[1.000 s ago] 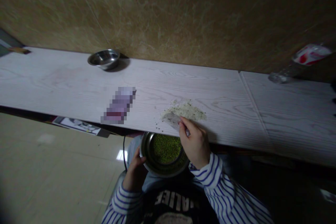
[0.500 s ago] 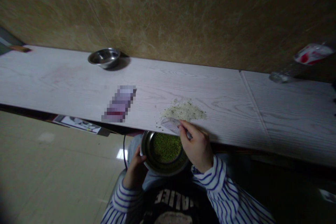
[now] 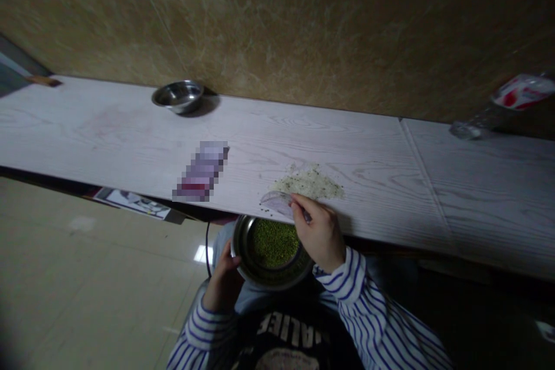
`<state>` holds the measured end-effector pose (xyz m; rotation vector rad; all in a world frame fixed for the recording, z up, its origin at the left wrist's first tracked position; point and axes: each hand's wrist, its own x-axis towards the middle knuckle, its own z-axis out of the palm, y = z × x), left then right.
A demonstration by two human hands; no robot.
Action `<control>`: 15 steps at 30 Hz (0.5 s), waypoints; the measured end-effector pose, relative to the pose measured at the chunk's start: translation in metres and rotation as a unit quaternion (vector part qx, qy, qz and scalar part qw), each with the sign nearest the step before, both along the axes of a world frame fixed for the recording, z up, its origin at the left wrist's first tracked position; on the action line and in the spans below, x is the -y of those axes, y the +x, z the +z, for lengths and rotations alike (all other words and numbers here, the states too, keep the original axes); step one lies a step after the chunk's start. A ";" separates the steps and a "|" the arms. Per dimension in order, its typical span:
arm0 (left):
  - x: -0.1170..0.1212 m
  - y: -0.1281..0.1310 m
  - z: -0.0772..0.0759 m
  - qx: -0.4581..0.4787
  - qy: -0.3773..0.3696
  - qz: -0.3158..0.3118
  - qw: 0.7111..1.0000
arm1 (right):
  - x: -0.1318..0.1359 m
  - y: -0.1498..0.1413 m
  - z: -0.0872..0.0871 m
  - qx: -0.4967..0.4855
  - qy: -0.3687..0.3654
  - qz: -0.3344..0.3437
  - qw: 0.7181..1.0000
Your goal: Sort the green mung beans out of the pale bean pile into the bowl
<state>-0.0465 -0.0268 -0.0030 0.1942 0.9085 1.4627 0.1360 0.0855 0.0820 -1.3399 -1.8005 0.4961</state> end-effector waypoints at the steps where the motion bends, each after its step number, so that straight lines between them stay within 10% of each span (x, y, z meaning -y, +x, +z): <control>1: 0.000 -0.001 0.000 -0.002 0.001 0.004 1.000 | -0.001 0.000 0.001 0.000 -0.005 0.002 1.000; 15: -0.003 -0.010 0.005 -0.030 0.007 0.029 0.999 | 0.005 -0.006 0.010 -0.015 -0.062 0.076 0.995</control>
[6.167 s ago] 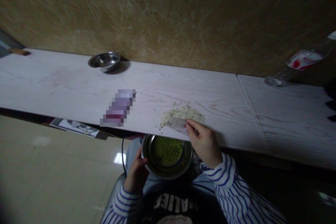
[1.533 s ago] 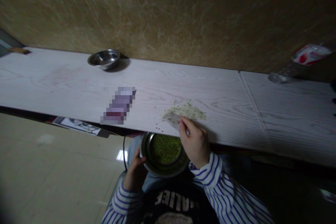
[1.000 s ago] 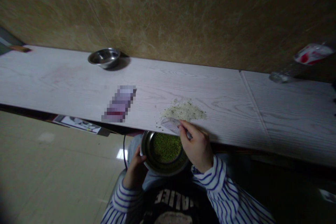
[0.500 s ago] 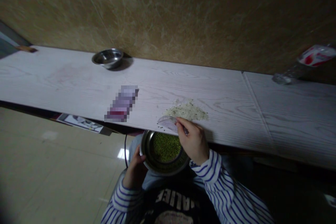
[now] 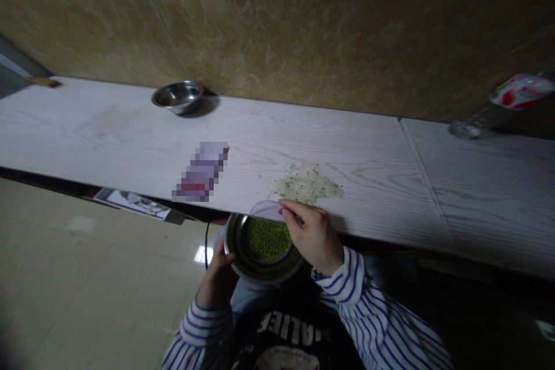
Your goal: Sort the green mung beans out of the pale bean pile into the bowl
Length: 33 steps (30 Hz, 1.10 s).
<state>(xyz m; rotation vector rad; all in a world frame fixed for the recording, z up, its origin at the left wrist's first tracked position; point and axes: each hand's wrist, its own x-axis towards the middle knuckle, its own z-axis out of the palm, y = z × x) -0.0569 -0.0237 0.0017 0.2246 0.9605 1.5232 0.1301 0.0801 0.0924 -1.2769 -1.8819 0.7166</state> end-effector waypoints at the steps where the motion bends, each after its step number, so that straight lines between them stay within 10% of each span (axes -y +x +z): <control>1: 0.000 0.000 0.000 -0.001 0.000 -0.001 1.000 | 0.001 0.003 0.000 -0.003 -0.002 -0.006 1.000; 8: 0.000 0.007 -0.003 0.016 -0.002 -0.027 0.999 | 0.009 0.038 -0.006 0.001 0.034 -0.128 0.991; 33: -0.002 0.019 -0.004 0.012 -0.012 -0.045 0.999 | -0.018 0.041 -0.002 0.013 0.082 -0.150 0.985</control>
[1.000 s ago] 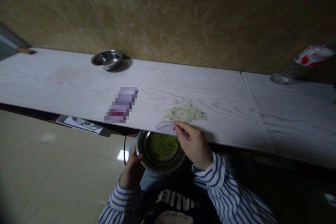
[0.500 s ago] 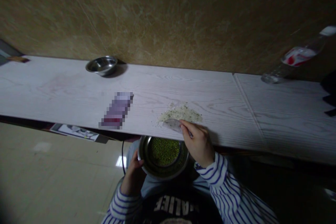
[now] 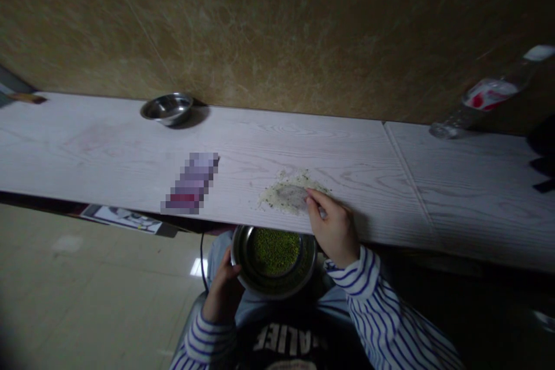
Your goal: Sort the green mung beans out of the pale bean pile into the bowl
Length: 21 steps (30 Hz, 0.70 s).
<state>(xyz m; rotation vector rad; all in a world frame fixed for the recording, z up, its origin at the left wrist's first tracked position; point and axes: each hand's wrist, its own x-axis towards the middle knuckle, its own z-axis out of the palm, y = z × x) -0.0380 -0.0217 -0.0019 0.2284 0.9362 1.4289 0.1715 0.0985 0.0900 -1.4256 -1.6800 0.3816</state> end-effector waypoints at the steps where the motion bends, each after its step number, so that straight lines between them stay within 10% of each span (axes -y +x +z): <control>1: 0.000 0.000 0.000 -0.003 0.000 0.003 1.000 | 0.000 -0.002 0.000 0.003 -0.003 0.006 1.000; 21: 0.001 -0.002 -0.002 0.015 -0.009 0.003 1.000 | 0.023 0.000 0.001 0.008 -0.049 0.016 0.999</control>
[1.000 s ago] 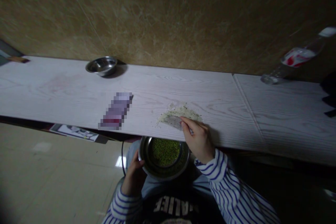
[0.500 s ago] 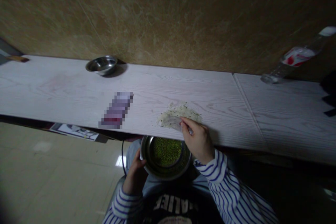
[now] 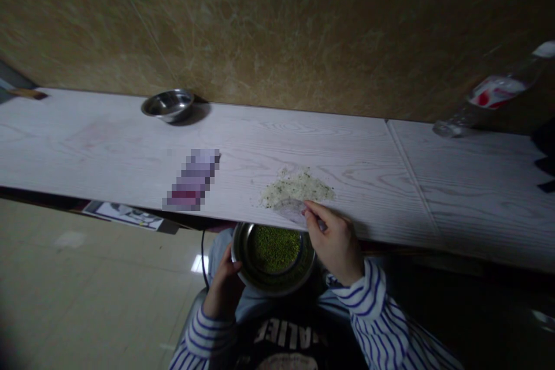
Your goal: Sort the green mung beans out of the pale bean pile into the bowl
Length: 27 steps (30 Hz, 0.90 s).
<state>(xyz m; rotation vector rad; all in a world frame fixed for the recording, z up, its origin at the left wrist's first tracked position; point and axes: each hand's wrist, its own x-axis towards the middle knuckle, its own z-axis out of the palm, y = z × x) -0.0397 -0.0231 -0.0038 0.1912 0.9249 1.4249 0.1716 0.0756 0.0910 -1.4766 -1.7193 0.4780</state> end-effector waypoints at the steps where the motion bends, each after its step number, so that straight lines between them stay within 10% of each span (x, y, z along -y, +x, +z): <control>1: 0.000 0.000 0.001 0.001 0.000 0.002 1.000 | 0.000 0.001 -0.001 0.000 0.000 -0.005 1.000; 27: 0.001 -0.002 0.005 0.004 0.007 0.008 1.000 | -0.009 -0.003 -0.008 -0.011 0.010 -0.036 0.999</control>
